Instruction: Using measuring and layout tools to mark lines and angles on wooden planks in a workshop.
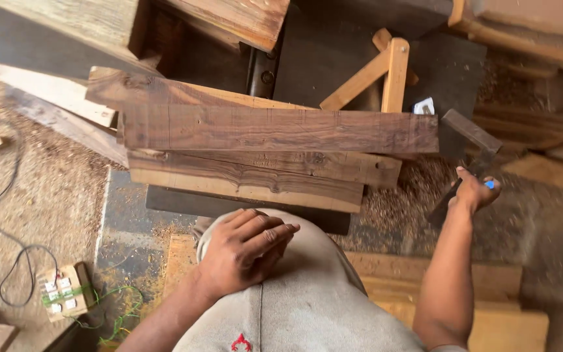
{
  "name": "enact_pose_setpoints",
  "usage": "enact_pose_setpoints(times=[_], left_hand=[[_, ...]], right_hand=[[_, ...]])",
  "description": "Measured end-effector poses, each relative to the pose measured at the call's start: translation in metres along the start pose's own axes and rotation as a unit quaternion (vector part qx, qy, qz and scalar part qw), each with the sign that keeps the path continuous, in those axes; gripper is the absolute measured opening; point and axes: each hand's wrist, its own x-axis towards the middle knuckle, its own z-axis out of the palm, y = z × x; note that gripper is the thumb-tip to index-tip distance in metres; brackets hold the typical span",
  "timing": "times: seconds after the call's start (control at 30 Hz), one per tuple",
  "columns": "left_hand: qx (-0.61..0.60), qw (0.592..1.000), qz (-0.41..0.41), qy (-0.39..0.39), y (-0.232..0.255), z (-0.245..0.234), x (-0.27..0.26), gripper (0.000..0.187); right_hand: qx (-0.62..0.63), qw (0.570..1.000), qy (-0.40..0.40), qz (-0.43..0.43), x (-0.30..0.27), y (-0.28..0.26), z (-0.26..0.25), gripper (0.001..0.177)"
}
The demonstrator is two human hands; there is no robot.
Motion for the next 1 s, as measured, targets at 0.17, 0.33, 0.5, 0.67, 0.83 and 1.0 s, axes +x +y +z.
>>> enact_pose_setpoints(times=[0.17,0.33,0.5,0.67,0.83,1.0], left_hand=[[0.018,1.0,-0.021,0.014,0.033,0.033,-0.001,0.031],[0.055,0.997,-0.053,0.013,0.054,0.047,-0.001,0.029],[0.118,0.99,-0.067,0.041,0.059,0.057,-0.004,0.022],[0.23,0.967,-0.102,0.028,0.022,0.055,-0.013,0.024],[0.363,0.923,-0.131,0.007,-0.052,0.012,0.006,0.057],[0.305,0.933,-0.177,-0.073,-0.092,-0.015,0.069,0.127]], right_hand=[[0.008,0.995,-0.1,0.008,0.052,0.026,0.057,0.053],[-0.096,0.985,-0.138,-0.037,0.041,0.008,0.092,0.044],[-0.357,0.885,-0.076,-0.287,0.028,-0.019,0.1,0.038],[-0.077,0.929,-0.218,-0.29,-0.004,-0.08,0.106,0.026],[0.079,0.915,-0.352,-0.183,-0.088,-0.176,0.105,0.017],[0.077,0.891,-0.433,-0.113,-0.109,-0.191,0.129,0.019]])
